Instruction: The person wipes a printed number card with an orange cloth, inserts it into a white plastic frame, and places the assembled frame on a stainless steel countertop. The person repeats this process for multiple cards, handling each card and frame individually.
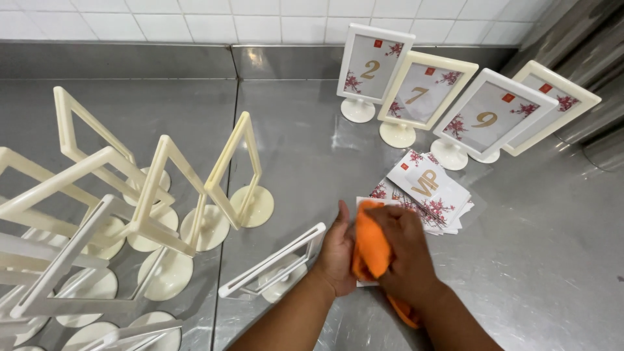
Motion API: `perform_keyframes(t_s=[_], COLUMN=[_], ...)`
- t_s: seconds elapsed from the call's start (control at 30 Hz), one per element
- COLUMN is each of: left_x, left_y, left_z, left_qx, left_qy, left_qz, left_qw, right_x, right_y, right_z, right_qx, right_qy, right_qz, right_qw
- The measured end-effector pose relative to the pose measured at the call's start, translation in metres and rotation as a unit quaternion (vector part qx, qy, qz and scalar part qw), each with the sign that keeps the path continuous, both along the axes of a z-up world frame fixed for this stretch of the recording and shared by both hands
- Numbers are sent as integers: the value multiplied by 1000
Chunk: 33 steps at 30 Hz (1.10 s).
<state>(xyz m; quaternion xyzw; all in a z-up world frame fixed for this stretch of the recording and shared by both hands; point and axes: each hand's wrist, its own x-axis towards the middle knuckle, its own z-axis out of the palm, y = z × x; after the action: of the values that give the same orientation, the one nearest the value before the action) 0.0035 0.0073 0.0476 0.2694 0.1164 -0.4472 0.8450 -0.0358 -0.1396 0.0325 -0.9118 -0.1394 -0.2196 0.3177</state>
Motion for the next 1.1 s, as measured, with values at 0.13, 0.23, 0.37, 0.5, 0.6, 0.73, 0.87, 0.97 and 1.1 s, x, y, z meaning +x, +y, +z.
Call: perform_keyframes(t_s=[0.13, 0.23, 0.37, 0.5, 0.6, 0.73, 0.87, 0.97, 1.1], left_x=[-2, 1, -4, -1, 0, 1, -3, -2, -1], left_y=[8, -6, 0, -1, 5, 0, 1, 1, 8], left_z=[3, -15, 20, 0, -12, -4, 13, 10, -5], left_qx=[-153, -26, -25, -18, -56, -73, 18, 10, -116], left_qy=[100, 4, -42, -32, 2, 5, -37, -66, 5], left_qz=[-18, 48, -23, -2, 8, -5, -63, -66, -23], left_qw=[983, 999, 999, 999, 998, 997, 997, 996, 993], right_x=[-16, -3, 9, 0, -12, -5, 10, 5, -12], right_y=[17, -5, -18, -2, 13, -10, -24, -16, 13], right_z=[8, -5, -11, -1, 1, -22, -12, -8, -1], right_qx=[44, -23, -23, -2, 13, -51, -31, 21, 12], right_qy=[-2, -25, -49, -27, -32, -16, -14, 20, -27], right_qz=[155, 51, -97, -27, 86, 7, -136, -139, 83], right_qw=[987, 998, 994, 999, 996, 999, 990, 990, 996])
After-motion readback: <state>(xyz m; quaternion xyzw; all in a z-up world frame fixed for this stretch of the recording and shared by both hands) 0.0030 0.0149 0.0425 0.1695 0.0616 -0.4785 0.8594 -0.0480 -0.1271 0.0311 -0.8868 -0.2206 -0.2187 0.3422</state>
